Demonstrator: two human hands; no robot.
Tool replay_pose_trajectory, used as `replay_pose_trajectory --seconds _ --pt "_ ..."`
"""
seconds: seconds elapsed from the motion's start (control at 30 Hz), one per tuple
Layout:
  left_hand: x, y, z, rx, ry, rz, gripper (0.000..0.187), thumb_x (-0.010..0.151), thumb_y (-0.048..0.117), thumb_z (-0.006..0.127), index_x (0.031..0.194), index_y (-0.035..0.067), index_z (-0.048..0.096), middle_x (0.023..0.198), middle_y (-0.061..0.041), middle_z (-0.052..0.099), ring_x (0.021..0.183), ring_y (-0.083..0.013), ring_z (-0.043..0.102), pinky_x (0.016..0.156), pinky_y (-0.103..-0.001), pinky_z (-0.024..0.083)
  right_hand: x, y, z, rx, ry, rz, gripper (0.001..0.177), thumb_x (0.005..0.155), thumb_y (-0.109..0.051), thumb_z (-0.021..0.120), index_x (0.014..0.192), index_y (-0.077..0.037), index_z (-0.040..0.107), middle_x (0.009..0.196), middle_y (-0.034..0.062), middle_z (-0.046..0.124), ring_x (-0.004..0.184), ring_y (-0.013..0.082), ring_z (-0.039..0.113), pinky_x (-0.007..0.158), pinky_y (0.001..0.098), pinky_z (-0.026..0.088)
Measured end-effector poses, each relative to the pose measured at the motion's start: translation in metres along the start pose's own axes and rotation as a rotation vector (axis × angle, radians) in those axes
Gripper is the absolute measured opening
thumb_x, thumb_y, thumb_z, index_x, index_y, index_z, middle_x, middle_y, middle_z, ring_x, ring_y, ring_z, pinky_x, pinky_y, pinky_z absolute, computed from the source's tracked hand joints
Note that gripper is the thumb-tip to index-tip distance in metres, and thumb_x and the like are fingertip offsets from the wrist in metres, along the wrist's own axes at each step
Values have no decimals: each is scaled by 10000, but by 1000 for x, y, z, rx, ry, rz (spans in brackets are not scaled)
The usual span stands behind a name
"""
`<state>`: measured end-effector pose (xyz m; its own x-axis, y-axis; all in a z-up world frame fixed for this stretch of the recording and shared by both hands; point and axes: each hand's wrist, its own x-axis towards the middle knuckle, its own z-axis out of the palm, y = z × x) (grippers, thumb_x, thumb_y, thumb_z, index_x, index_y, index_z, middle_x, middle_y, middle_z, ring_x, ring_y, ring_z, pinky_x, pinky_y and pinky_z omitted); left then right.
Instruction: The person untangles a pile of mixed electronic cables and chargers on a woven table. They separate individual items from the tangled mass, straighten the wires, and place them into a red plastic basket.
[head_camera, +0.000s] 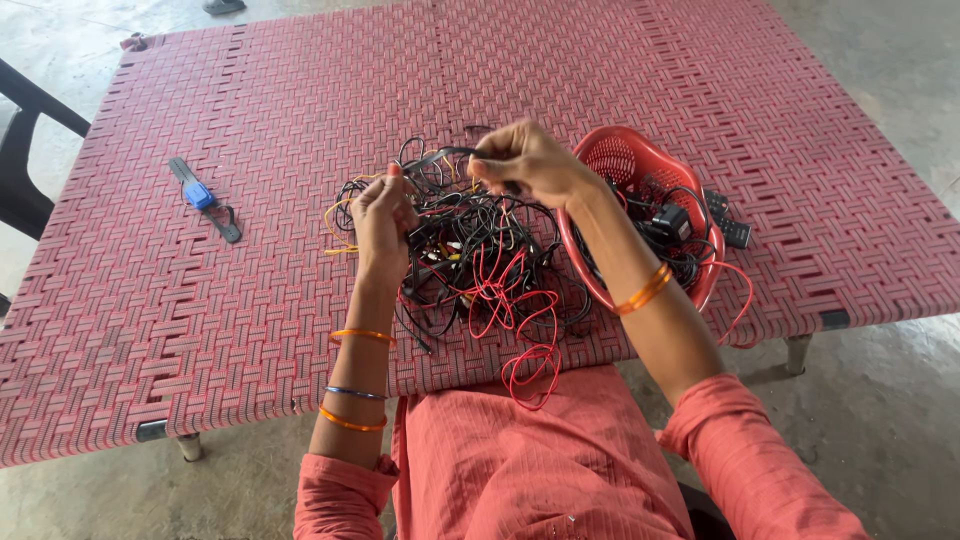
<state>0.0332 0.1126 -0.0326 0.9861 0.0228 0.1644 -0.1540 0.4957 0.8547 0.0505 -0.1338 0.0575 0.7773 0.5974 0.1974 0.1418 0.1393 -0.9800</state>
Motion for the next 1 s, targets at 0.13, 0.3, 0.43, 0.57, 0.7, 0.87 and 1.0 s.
replay_pose_trajectory --seconds 0.13,0.3,0.43,0.57,0.7,0.87,1.0 --pt "-8 2 14 304 -73 -140 380 1028 390 602 948 64 779 544 81 443 440 -49 369 423 -238 302 -1 12 11 449 -219 -83 290 1080 -252 607 1034 17 705 749 56 641 599 104 530 583 242 458" --pt "-22 -2 40 663 -223 -190 459 1047 433 552 1073 60 819 541 44 485 456 -39 388 431 -248 298 16 19 30 420 102 -299 217 1107 -167 587 1180 12 684 857 106 694 696 153 610 695 289 533" --pt "-38 -6 44 965 -378 149 331 1014 284 567 1138 61 777 573 -87 573 497 -166 533 452 -359 425 22 18 37 183 313 -366 273 1071 -156 555 1269 9 646 1053 159 762 879 201 740 833 346 630" --pt "-39 -10 39 1156 -480 416 216 1025 209 607 1063 45 742 769 -181 699 693 -371 687 619 -485 524 22 28 51 -139 298 -374 314 1087 -134 552 1372 -8 590 1180 130 749 1004 200 776 905 349 645" --pt "-35 9 43 1365 -375 232 222 949 262 686 972 49 742 795 -167 726 723 -378 705 685 -498 550 19 39 65 -616 234 -328 401 1045 -58 541 1444 -19 545 953 104 768 828 159 726 772 304 615" --pt "-43 56 46 1390 -191 225 261 749 342 850 872 115 811 721 -106 739 664 -302 724 657 -430 567 9 44 61 -834 127 -297 515 910 63 591 1420 9 560 860 100 738 751 120 690 686 295 554" --pt "-42 77 45 1327 -221 215 280 676 315 932 800 97 807 702 -61 750 627 -210 726 643 -365 570 5 55 52 -448 -72 0 334 951 13 464 1255 -11 602 777 15 663 525 71 580 472 256 488"
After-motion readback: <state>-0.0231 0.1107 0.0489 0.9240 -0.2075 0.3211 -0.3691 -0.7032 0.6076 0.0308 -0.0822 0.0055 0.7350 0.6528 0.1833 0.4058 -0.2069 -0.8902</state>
